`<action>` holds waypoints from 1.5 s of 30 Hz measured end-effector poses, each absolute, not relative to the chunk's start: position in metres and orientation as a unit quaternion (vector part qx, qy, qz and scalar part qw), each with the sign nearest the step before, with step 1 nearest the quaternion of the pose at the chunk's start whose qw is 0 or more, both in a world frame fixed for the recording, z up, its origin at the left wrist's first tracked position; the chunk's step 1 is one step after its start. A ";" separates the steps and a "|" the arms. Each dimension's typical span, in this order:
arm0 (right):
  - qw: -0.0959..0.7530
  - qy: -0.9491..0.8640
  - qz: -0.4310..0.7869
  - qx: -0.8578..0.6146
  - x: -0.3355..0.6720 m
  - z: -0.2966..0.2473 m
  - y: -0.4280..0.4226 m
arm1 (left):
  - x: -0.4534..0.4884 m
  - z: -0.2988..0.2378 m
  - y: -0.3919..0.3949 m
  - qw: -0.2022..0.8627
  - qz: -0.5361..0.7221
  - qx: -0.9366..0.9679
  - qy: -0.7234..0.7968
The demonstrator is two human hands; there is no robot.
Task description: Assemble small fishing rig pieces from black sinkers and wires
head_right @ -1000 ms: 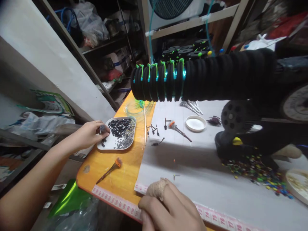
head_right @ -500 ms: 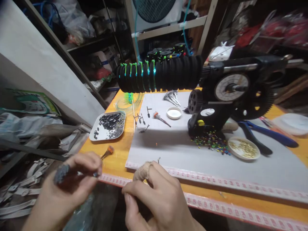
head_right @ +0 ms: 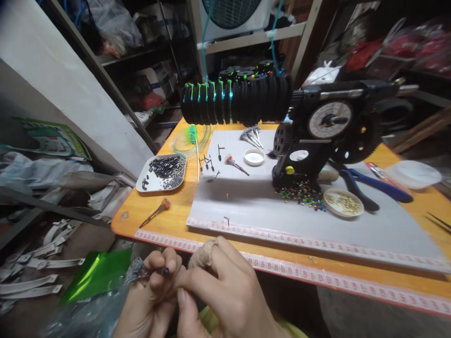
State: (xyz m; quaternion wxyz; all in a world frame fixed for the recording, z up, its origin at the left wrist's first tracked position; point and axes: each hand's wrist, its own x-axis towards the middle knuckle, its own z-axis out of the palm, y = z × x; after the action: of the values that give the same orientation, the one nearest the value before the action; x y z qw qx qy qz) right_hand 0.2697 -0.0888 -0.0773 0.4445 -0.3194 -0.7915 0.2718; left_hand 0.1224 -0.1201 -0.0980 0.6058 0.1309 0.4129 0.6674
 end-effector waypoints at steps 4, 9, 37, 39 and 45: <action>0.446 -0.785 0.275 -0.332 0.269 -0.076 -0.089 | 0.133 -0.088 -0.121 0.590 0.665 0.115 0.443; 0.451 -0.777 0.291 -0.329 0.269 -0.073 -0.089 | 0.137 -0.087 -0.123 0.586 0.653 0.104 0.468; 0.436 -0.766 0.341 -0.328 0.273 -0.070 -0.088 | 0.142 -0.085 -0.121 0.509 0.669 0.201 0.502; 0.438 -0.766 0.339 -0.325 0.274 -0.070 -0.089 | 0.142 -0.084 -0.121 0.507 0.670 0.202 0.503; 0.441 -0.763 0.343 -0.327 0.273 -0.072 -0.089 | 0.142 -0.084 -0.121 0.512 0.669 0.196 0.502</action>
State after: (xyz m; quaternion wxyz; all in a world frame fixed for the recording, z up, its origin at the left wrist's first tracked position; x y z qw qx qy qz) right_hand 0.2729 -0.0887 -0.0717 0.4410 -0.3265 -0.7626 0.3426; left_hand 0.1417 -0.1206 -0.0842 0.5122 0.1960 0.5022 0.6686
